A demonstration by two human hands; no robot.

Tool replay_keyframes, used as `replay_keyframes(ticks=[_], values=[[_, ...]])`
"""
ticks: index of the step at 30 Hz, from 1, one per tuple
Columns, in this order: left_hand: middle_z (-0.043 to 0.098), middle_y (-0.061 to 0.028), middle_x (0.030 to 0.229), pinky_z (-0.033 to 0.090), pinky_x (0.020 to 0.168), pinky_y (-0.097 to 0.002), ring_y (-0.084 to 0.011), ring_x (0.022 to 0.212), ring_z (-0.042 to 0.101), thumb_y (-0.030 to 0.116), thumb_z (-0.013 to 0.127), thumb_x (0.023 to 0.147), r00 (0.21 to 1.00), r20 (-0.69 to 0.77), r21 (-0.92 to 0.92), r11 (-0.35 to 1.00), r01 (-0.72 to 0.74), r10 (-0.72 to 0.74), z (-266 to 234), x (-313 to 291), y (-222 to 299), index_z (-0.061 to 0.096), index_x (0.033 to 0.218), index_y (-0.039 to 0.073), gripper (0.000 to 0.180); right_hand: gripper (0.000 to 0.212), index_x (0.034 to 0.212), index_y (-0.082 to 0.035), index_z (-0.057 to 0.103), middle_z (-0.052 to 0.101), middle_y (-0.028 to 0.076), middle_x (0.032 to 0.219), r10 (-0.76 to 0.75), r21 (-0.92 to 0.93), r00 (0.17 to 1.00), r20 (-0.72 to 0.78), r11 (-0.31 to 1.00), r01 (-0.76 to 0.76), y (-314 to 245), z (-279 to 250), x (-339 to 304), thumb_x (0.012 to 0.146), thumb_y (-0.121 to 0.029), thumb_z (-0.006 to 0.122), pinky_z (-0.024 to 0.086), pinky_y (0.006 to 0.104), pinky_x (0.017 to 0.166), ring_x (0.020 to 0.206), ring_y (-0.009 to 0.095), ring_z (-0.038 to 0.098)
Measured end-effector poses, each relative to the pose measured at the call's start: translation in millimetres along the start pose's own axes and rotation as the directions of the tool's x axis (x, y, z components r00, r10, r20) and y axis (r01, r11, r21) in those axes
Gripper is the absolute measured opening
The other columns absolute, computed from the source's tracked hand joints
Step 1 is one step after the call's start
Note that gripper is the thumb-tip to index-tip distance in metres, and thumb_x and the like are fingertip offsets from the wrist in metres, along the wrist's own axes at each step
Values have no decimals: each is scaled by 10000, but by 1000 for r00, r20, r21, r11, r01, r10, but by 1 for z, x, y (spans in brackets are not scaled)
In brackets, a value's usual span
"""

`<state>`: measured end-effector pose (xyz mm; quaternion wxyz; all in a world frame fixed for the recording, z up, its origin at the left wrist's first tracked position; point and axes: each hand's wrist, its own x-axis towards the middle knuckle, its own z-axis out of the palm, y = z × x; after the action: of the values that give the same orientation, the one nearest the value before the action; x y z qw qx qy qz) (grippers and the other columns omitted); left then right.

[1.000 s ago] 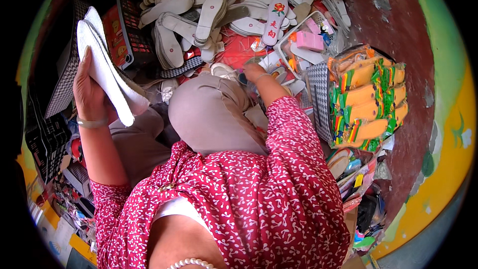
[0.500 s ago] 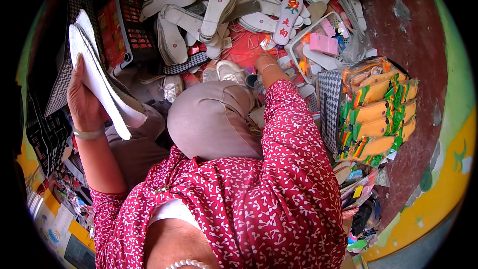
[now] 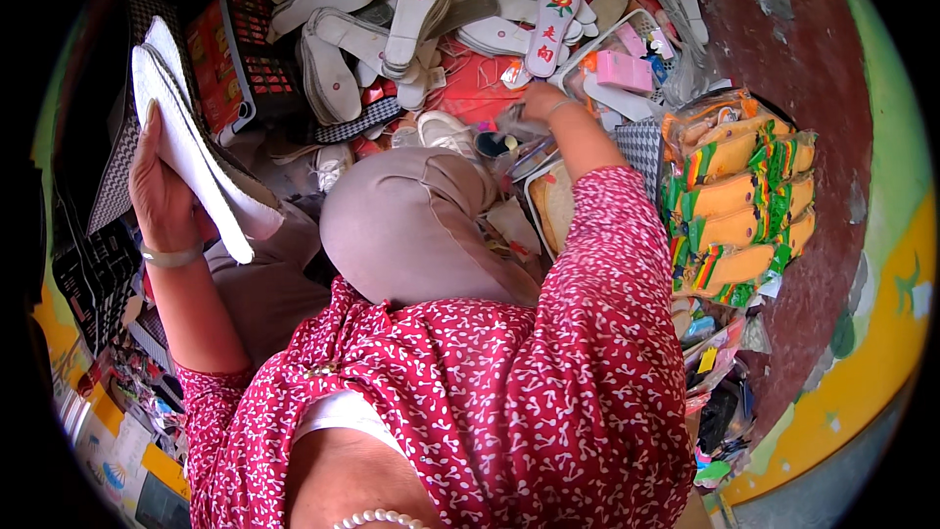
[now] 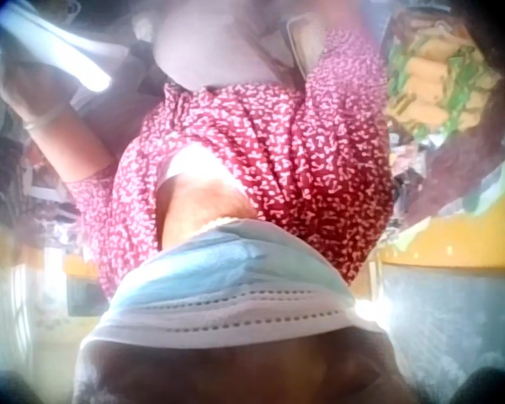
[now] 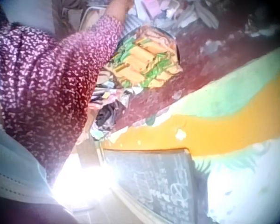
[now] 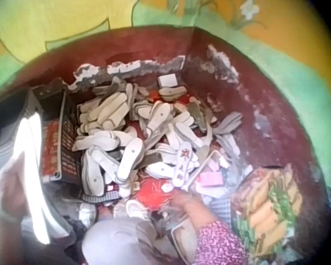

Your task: The person handles shoe insoles, cleaning them with a cloth, stacking them, and organizing packaged insoles into a plastic basket on the floor.

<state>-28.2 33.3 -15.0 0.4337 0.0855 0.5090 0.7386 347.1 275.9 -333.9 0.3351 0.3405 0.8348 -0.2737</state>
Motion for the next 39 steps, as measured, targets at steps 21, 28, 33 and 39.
replay_keyframes(ticks=[21,28,33,39], values=[[601,-139,1060,508,828,-343,-217,928,609,126,564,877,1000,-17,31,999,-10,11,15,-14,1,485,1169,-44,346,223,927,-59,670,640,180,961,176,2,960,-217,984,-180,0,7,-1,770,-170,557,487,387,788,932,303,617],[613,-135,1044,510,809,-333,-200,915,612,138,566,879,998,-65,49,999,14,-11,4,-8,0,495,1159,-47,344,262,1025,-49,641,619,180,1045,148,-330,987,-62,930,-160,9,89,-31,812,-160,534,467,389,847,973,302,596],[598,-133,1072,505,819,-343,-213,930,605,135,571,875,999,-37,56,998,5,-3,6,-8,1,487,1166,-52,356,250,917,-29,670,636,190,945,154,115,962,-225,985,-131,30,55,-37,786,-226,588,472,371,814,911,274,618],[603,-125,1082,481,856,-324,-201,950,601,142,597,862,999,-22,46,999,28,-27,4,-8,-2,503,1172,-29,367,245,940,-14,639,638,86,813,269,867,953,-141,498,-13,41,11,-38,838,-231,587,479,328,486,624,167,588]])
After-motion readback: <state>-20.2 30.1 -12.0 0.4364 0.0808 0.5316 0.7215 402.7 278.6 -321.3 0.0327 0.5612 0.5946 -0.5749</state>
